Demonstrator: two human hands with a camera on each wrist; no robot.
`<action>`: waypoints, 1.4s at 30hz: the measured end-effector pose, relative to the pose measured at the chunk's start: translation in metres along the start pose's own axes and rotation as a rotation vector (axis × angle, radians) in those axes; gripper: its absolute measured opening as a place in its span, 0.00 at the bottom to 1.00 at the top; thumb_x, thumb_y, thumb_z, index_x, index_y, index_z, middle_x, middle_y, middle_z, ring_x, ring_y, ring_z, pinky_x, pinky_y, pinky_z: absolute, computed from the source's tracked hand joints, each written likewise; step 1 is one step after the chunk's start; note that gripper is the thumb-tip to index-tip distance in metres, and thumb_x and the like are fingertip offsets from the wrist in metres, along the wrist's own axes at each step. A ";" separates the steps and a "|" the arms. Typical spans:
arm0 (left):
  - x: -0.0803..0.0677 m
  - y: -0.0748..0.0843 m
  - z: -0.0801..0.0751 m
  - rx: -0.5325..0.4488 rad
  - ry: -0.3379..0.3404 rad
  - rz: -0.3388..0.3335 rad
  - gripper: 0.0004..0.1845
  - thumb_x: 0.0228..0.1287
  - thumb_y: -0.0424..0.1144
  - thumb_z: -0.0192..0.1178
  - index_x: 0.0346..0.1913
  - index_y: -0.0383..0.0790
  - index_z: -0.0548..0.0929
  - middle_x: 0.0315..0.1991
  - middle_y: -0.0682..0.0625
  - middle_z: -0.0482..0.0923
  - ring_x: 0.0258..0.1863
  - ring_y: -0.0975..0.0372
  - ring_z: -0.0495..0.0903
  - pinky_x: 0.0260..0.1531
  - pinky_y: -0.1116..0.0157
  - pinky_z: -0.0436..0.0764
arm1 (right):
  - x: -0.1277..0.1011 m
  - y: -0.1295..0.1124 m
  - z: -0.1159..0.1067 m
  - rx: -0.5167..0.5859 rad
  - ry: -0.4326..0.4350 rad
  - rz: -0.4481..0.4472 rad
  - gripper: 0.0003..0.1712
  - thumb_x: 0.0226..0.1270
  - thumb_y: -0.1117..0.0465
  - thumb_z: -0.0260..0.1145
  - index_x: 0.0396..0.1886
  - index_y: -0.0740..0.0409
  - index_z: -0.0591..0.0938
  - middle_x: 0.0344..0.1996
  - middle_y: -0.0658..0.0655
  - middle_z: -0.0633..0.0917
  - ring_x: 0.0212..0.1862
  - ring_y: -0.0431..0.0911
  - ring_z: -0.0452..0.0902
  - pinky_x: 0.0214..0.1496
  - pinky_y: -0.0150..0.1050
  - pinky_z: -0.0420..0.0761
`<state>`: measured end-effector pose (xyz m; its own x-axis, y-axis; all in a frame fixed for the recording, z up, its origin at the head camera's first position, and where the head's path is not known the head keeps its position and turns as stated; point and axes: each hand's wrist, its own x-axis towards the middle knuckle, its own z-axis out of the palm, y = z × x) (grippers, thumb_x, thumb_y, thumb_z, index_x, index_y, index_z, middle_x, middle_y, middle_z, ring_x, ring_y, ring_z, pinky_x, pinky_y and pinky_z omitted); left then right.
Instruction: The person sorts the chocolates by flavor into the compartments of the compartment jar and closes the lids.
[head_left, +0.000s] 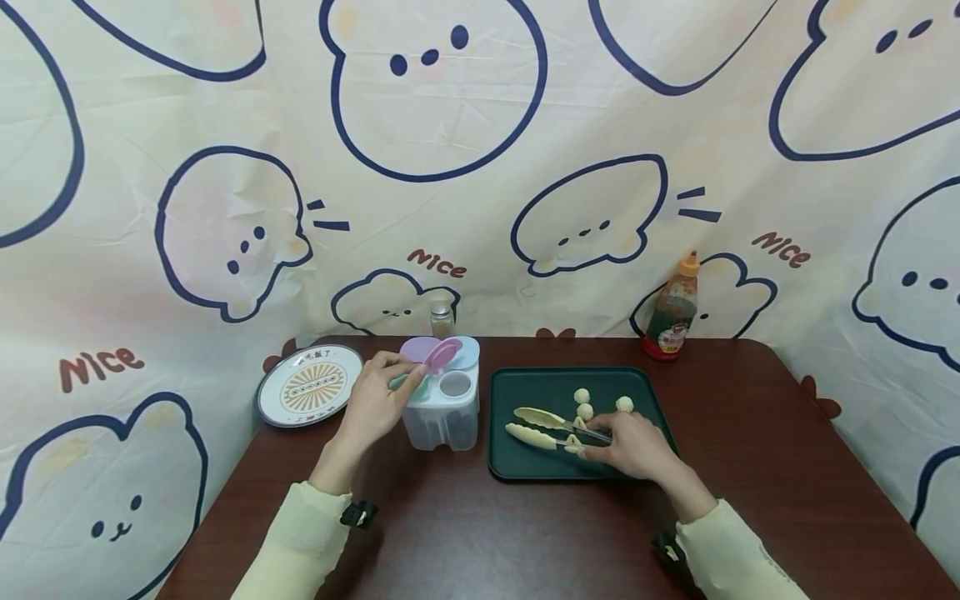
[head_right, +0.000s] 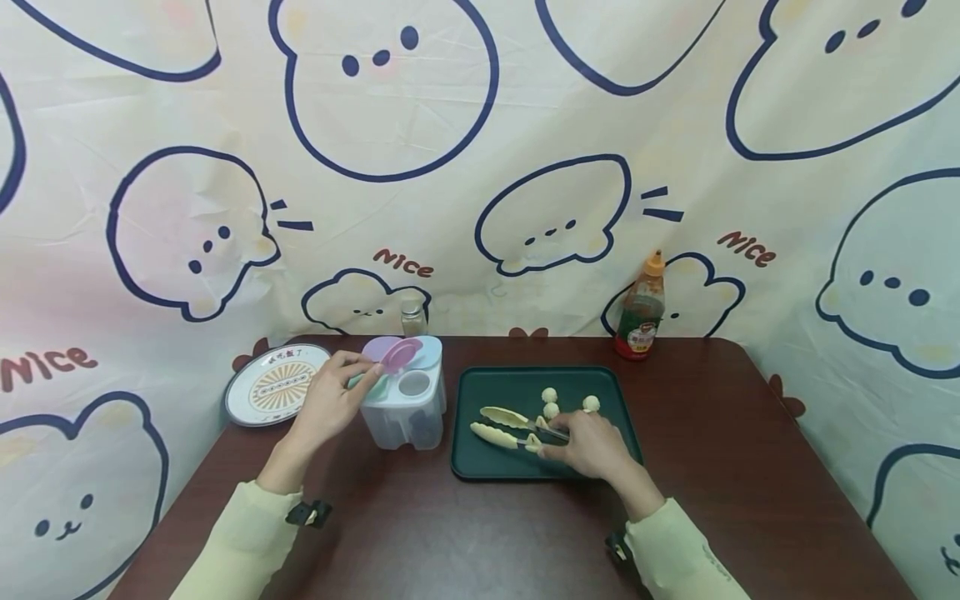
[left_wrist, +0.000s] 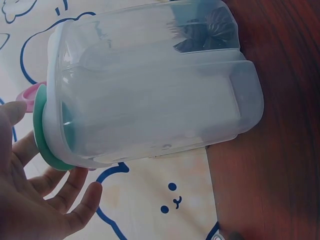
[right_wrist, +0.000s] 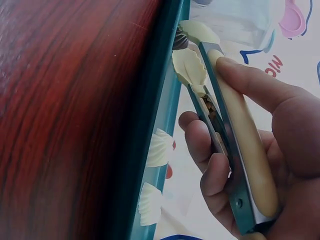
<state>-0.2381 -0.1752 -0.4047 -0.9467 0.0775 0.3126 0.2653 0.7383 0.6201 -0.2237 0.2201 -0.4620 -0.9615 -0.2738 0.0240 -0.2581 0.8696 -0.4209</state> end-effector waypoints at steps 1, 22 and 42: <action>0.000 0.000 0.000 -0.001 0.003 0.003 0.28 0.72 0.60 0.53 0.50 0.39 0.88 0.54 0.43 0.77 0.57 0.50 0.72 0.60 0.47 0.69 | 0.000 0.000 0.000 -0.002 0.002 0.001 0.28 0.54 0.42 0.76 0.51 0.52 0.87 0.47 0.53 0.89 0.47 0.48 0.84 0.42 0.49 0.81; 0.000 0.000 0.000 -0.001 0.011 0.013 0.27 0.72 0.59 0.54 0.49 0.39 0.88 0.53 0.44 0.78 0.56 0.50 0.73 0.59 0.48 0.70 | 0.001 -0.002 -0.012 0.080 -0.030 0.052 0.28 0.56 0.41 0.75 0.52 0.52 0.87 0.44 0.52 0.88 0.41 0.44 0.77 0.37 0.40 0.76; 0.000 -0.001 -0.001 0.001 0.003 0.019 0.28 0.72 0.60 0.52 0.50 0.39 0.88 0.54 0.44 0.77 0.57 0.50 0.72 0.60 0.47 0.69 | -0.006 -0.032 -0.050 0.201 0.013 0.022 0.32 0.59 0.40 0.73 0.58 0.53 0.84 0.46 0.57 0.86 0.37 0.46 0.72 0.28 0.38 0.70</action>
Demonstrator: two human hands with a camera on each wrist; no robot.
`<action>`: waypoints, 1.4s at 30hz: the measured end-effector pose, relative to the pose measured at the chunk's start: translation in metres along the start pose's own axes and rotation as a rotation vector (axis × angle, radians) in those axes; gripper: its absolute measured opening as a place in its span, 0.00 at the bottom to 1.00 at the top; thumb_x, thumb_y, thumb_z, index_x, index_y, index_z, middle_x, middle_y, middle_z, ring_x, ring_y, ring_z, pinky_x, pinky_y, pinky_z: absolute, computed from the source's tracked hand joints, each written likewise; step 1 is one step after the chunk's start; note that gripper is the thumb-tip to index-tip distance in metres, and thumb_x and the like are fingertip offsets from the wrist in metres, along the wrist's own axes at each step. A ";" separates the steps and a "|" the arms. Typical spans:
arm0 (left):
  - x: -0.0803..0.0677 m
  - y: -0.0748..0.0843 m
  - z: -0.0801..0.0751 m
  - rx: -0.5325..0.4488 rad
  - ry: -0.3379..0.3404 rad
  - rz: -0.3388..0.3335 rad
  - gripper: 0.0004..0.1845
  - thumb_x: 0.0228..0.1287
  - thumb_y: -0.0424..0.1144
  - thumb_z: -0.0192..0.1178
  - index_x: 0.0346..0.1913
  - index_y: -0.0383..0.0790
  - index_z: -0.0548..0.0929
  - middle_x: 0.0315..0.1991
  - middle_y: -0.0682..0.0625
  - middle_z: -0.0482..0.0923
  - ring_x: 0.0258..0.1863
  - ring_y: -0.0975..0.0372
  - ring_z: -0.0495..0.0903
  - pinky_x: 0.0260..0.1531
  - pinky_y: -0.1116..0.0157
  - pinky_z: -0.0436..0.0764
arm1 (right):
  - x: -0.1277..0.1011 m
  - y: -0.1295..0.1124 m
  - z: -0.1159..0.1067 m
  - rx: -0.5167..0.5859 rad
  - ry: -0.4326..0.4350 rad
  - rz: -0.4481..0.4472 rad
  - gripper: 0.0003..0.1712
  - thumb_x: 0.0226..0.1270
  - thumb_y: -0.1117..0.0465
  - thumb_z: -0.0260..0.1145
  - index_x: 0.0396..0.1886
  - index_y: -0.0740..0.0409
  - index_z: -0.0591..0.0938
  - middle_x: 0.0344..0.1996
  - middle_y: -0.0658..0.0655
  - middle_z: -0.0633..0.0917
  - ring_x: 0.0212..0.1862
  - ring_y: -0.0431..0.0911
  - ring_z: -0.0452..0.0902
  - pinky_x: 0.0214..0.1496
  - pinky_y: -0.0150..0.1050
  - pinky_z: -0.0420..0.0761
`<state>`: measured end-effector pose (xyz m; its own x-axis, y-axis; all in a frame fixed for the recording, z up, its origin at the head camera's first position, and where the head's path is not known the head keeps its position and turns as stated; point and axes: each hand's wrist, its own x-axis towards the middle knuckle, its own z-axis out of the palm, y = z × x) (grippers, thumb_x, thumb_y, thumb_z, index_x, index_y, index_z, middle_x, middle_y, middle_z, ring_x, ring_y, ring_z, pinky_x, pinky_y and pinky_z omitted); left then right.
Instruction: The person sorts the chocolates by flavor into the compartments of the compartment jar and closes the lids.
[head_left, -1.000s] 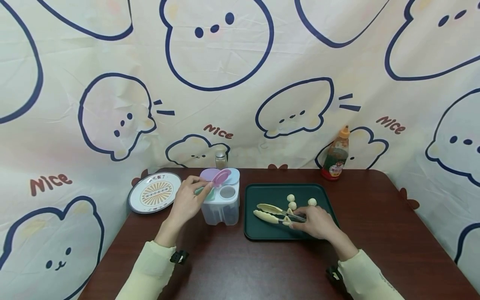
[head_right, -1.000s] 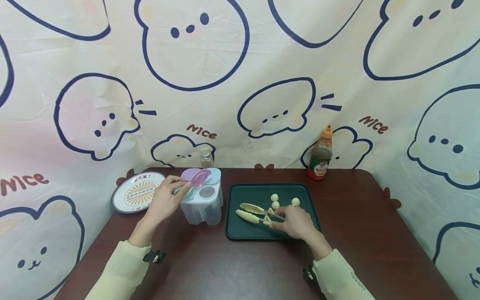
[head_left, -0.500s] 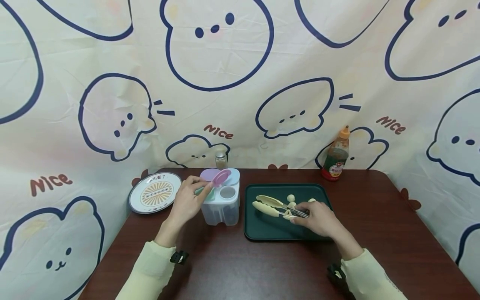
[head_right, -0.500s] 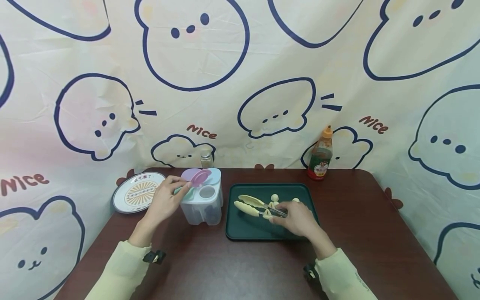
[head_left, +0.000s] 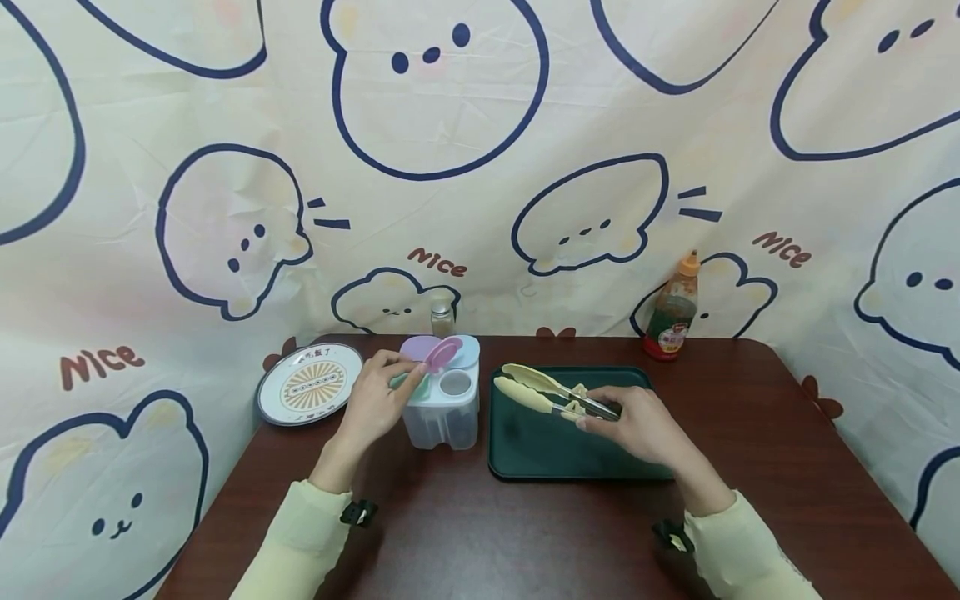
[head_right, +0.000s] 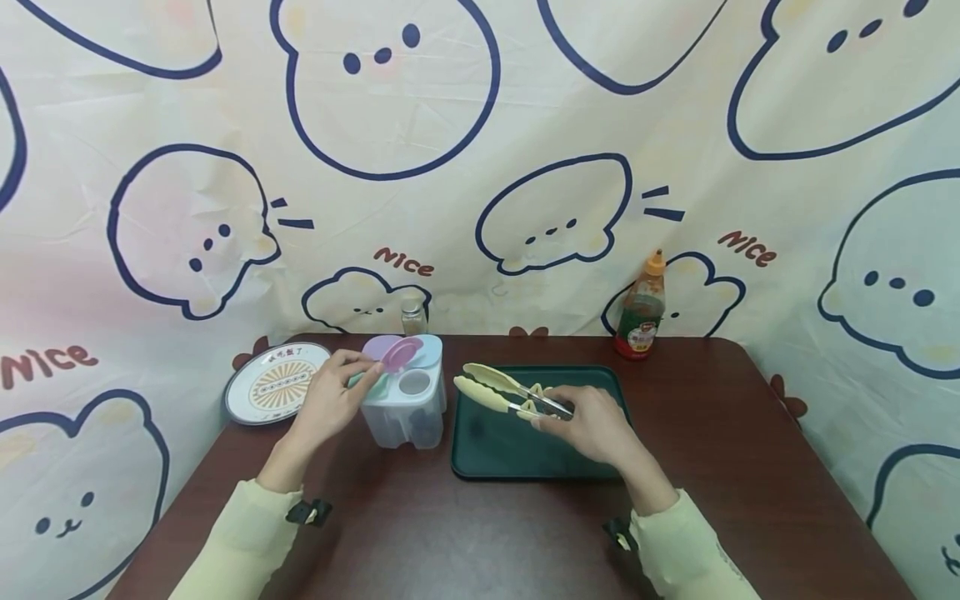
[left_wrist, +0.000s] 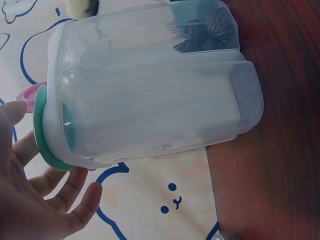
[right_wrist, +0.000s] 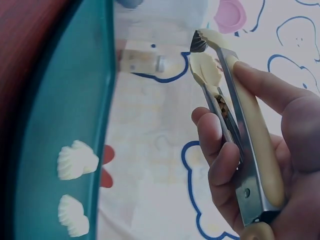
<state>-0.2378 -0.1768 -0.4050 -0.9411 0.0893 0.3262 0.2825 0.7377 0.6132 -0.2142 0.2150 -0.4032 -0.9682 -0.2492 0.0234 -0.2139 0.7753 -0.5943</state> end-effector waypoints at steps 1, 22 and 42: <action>0.000 0.000 0.000 -0.001 -0.001 -0.001 0.28 0.72 0.60 0.52 0.50 0.39 0.88 0.54 0.44 0.77 0.57 0.50 0.72 0.60 0.47 0.69 | 0.000 -0.002 -0.001 0.006 0.001 -0.004 0.32 0.59 0.40 0.73 0.58 0.52 0.84 0.44 0.56 0.86 0.36 0.46 0.72 0.28 0.37 0.70; 0.001 -0.002 0.002 0.009 0.010 0.000 0.27 0.72 0.59 0.53 0.50 0.39 0.88 0.54 0.43 0.78 0.57 0.50 0.73 0.59 0.47 0.70 | 0.008 -0.044 0.010 0.023 0.050 -0.100 0.26 0.60 0.42 0.73 0.56 0.47 0.85 0.33 0.48 0.85 0.29 0.43 0.70 0.27 0.36 0.66; 0.000 -0.001 0.002 0.006 0.012 -0.005 0.27 0.73 0.58 0.53 0.50 0.38 0.88 0.54 0.44 0.78 0.57 0.50 0.72 0.60 0.47 0.69 | 0.014 -0.053 0.023 -0.012 0.040 -0.117 0.27 0.58 0.44 0.75 0.56 0.47 0.85 0.31 0.46 0.84 0.28 0.43 0.70 0.27 0.36 0.66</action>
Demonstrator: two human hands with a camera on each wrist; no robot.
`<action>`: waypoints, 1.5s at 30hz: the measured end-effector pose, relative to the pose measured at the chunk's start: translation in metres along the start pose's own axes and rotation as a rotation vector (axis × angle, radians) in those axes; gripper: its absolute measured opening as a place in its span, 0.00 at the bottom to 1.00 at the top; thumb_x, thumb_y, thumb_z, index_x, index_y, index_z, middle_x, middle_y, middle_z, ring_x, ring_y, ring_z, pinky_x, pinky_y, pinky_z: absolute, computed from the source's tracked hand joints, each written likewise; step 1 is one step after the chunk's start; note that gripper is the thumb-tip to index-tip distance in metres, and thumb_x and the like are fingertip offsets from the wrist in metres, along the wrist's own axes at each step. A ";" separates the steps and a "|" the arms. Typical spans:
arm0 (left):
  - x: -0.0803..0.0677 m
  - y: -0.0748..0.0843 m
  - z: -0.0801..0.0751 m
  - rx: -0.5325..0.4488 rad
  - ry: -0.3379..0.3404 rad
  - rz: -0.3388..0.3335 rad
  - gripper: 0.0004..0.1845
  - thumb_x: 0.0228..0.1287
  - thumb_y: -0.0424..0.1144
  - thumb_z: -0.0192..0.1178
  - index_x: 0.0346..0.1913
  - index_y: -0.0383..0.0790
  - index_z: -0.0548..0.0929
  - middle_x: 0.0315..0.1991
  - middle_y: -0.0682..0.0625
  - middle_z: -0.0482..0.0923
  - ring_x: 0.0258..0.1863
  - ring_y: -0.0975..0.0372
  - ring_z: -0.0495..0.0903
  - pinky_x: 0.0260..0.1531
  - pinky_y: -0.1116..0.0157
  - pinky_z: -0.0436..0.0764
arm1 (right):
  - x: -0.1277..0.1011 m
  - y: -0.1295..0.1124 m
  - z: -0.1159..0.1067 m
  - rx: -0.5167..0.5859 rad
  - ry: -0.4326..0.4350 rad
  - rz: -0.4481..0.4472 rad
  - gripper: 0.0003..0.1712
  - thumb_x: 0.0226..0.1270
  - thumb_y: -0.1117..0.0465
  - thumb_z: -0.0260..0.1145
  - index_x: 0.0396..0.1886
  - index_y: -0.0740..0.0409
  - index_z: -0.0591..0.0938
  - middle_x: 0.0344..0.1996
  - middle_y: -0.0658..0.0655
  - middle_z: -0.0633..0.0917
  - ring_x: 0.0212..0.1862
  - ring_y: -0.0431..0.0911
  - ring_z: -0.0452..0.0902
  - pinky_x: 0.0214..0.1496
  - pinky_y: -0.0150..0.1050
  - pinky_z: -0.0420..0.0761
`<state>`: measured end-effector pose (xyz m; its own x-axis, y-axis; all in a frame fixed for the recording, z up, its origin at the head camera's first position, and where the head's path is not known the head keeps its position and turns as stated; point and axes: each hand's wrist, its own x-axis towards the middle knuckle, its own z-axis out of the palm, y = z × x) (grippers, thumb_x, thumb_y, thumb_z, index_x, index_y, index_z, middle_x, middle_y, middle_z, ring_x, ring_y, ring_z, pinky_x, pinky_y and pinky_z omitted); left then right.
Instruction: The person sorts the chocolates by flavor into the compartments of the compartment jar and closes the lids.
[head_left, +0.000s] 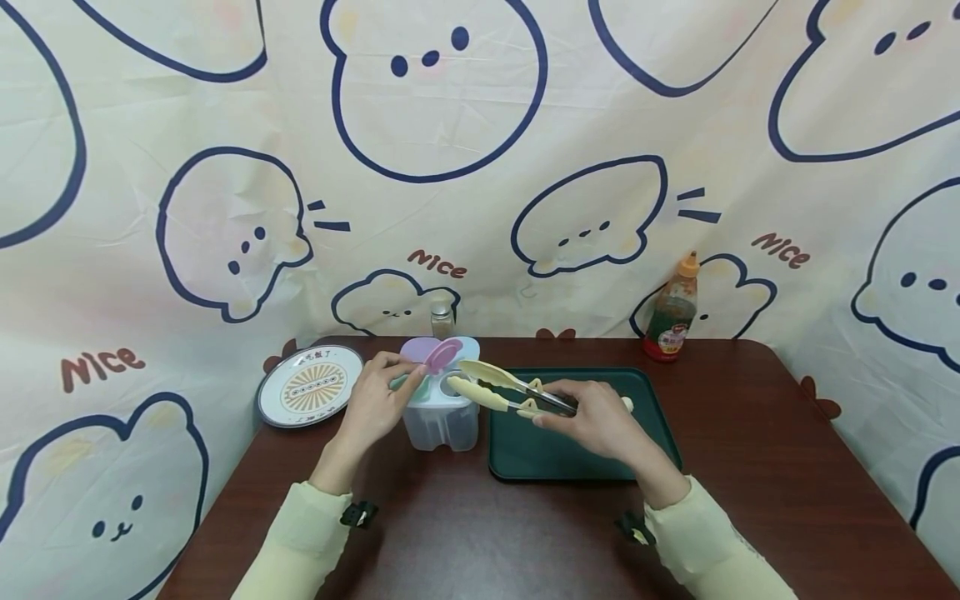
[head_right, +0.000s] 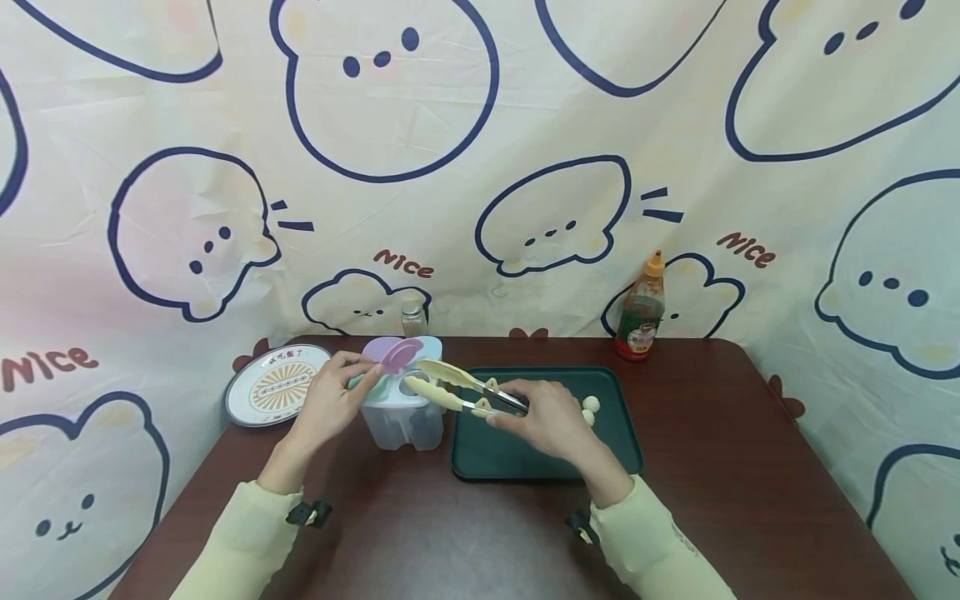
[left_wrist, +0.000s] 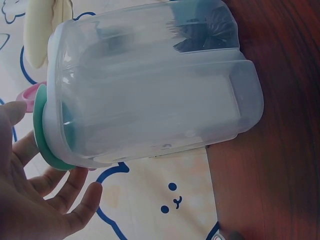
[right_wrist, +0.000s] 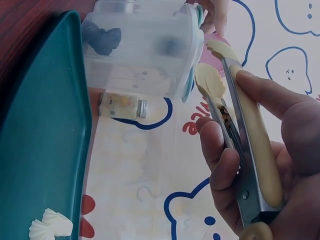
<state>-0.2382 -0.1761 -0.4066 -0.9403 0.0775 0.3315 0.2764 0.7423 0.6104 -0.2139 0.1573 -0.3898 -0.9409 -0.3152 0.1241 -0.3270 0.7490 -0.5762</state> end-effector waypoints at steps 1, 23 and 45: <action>0.000 0.000 0.000 0.000 0.000 0.000 0.27 0.73 0.58 0.53 0.50 0.38 0.88 0.54 0.44 0.78 0.58 0.50 0.72 0.60 0.47 0.69 | 0.000 0.000 0.000 -0.001 -0.002 0.002 0.27 0.58 0.43 0.75 0.56 0.47 0.85 0.31 0.46 0.84 0.28 0.43 0.70 0.27 0.36 0.66; -0.001 0.002 -0.003 -0.005 -0.018 -0.005 0.28 0.72 0.60 0.53 0.50 0.38 0.88 0.54 0.44 0.77 0.57 0.50 0.72 0.59 0.47 0.70 | -0.008 0.048 -0.022 0.026 0.029 0.132 0.34 0.59 0.40 0.73 0.60 0.52 0.82 0.33 0.53 0.84 0.28 0.44 0.72 0.26 0.38 0.71; 0.000 0.003 -0.001 0.000 0.000 0.002 0.26 0.72 0.58 0.54 0.50 0.38 0.88 0.53 0.43 0.78 0.57 0.49 0.73 0.59 0.47 0.70 | -0.018 0.096 -0.043 -0.056 0.061 0.322 0.51 0.56 0.27 0.66 0.68 0.59 0.74 0.58 0.70 0.81 0.52 0.60 0.77 0.49 0.56 0.79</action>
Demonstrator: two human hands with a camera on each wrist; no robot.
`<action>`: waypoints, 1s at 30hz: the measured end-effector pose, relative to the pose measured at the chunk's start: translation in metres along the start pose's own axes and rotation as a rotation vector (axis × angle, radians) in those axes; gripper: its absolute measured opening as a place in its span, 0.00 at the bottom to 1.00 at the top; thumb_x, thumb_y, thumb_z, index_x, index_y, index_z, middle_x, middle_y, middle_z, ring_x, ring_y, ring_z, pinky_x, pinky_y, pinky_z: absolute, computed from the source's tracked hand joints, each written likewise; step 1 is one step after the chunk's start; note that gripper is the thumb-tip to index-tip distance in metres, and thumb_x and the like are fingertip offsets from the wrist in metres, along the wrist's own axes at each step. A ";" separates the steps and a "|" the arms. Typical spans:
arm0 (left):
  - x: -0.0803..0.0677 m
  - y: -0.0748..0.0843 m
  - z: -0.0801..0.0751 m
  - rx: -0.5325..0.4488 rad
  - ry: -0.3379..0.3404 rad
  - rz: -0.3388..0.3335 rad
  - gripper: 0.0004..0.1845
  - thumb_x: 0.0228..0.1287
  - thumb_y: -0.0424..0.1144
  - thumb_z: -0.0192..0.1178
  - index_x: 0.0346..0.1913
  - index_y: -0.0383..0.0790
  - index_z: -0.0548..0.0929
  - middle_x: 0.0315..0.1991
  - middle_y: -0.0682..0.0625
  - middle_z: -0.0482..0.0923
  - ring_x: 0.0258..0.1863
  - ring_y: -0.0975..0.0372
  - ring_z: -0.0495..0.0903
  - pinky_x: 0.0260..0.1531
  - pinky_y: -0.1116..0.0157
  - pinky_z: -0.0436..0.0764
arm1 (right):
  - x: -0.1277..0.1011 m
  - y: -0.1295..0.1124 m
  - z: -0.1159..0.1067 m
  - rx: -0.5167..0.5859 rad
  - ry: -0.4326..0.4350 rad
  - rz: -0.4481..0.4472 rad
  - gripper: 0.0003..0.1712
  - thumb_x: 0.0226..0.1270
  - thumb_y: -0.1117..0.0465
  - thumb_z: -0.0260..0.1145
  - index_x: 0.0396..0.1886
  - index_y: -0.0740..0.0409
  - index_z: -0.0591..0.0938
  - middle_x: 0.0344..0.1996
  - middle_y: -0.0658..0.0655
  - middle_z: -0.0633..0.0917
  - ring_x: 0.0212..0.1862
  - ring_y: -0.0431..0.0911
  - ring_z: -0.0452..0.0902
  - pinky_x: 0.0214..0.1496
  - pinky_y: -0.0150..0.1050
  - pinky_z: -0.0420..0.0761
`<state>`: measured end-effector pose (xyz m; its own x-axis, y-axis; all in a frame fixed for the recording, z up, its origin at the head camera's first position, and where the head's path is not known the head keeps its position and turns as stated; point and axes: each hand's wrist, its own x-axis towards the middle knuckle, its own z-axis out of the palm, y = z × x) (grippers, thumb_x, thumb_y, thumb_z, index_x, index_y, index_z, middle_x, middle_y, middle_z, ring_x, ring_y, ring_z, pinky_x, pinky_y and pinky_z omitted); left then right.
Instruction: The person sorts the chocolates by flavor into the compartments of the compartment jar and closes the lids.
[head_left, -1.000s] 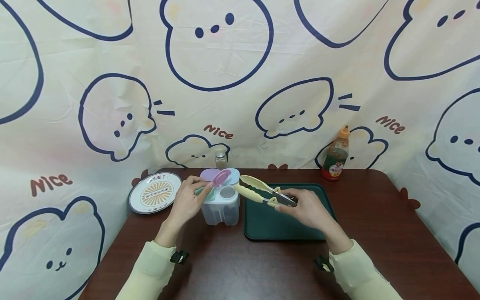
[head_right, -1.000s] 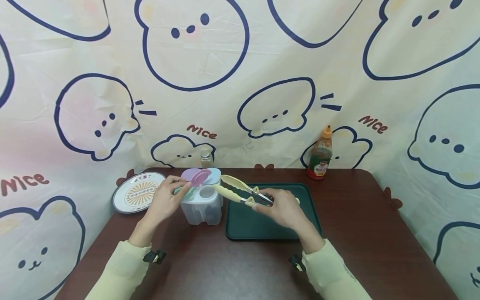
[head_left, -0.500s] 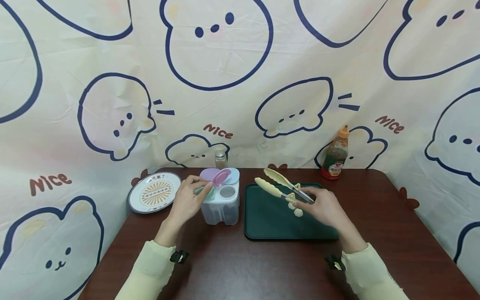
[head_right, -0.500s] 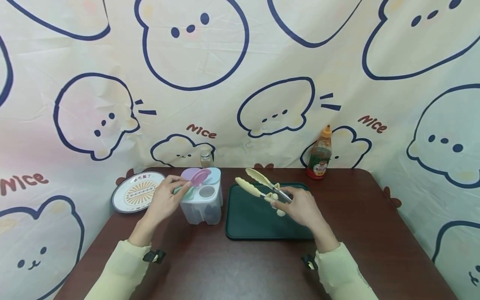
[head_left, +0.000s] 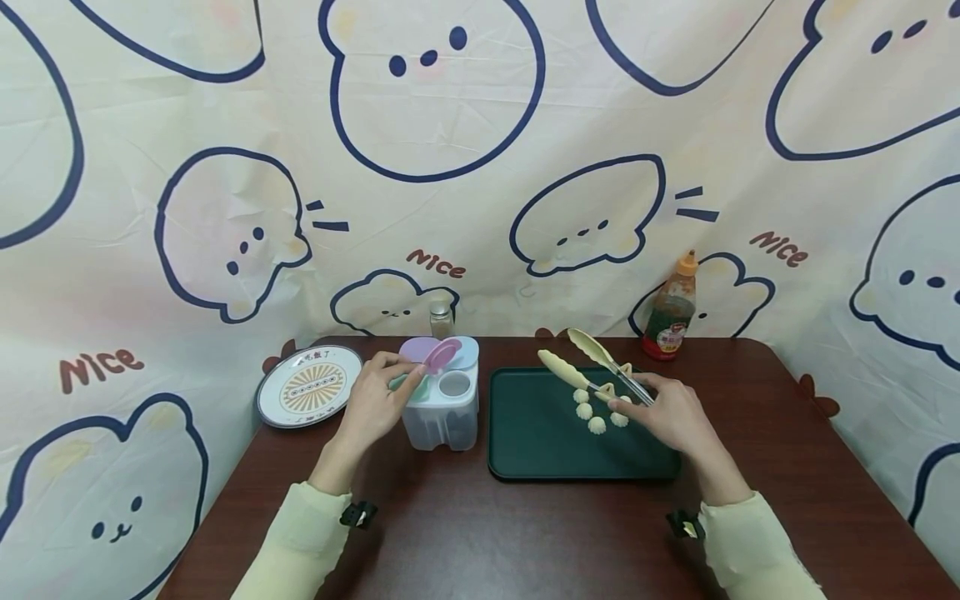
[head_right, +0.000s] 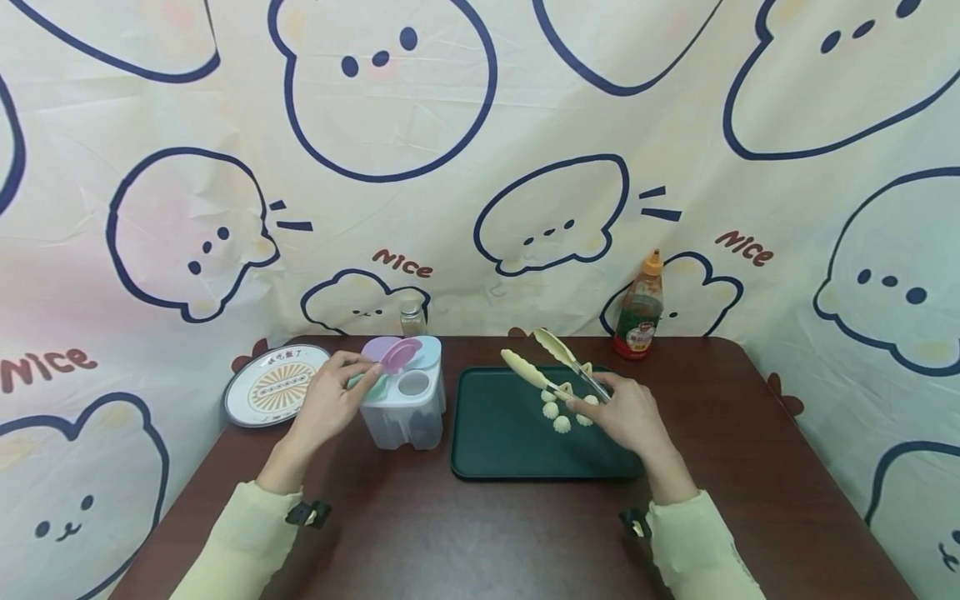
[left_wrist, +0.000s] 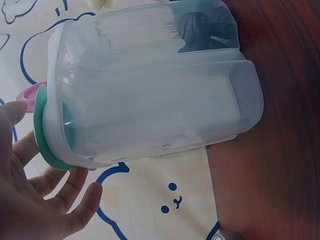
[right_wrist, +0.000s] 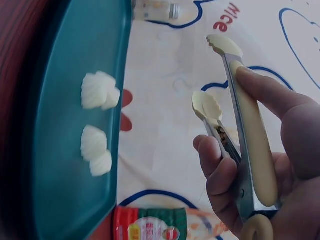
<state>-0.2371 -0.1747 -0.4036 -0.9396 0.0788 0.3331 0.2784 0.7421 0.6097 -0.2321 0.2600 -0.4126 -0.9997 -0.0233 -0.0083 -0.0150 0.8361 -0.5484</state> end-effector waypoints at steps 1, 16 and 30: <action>0.000 0.000 0.000 0.001 0.003 0.004 0.26 0.72 0.57 0.54 0.49 0.37 0.88 0.53 0.43 0.78 0.57 0.49 0.73 0.59 0.47 0.70 | 0.000 0.003 -0.001 0.001 0.007 0.007 0.52 0.56 0.27 0.66 0.68 0.60 0.74 0.58 0.71 0.81 0.52 0.60 0.77 0.49 0.55 0.79; -0.001 -0.001 0.000 -0.008 0.005 0.007 0.26 0.72 0.57 0.55 0.49 0.37 0.88 0.53 0.43 0.79 0.56 0.50 0.74 0.59 0.48 0.70 | 0.001 0.037 -0.005 0.015 0.066 0.112 0.57 0.55 0.25 0.65 0.69 0.67 0.70 0.55 0.72 0.80 0.49 0.60 0.74 0.42 0.50 0.79; 0.000 -0.003 0.001 -0.008 0.002 0.005 0.26 0.72 0.58 0.55 0.49 0.38 0.88 0.53 0.43 0.78 0.57 0.50 0.73 0.60 0.47 0.69 | -0.008 0.064 -0.016 -0.012 0.100 0.194 0.58 0.57 0.25 0.64 0.68 0.70 0.68 0.51 0.72 0.79 0.46 0.60 0.72 0.38 0.47 0.74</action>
<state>-0.2376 -0.1762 -0.4057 -0.9378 0.0811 0.3376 0.2846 0.7365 0.6137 -0.2254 0.3223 -0.4344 -0.9809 0.1925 -0.0293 0.1781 0.8261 -0.5347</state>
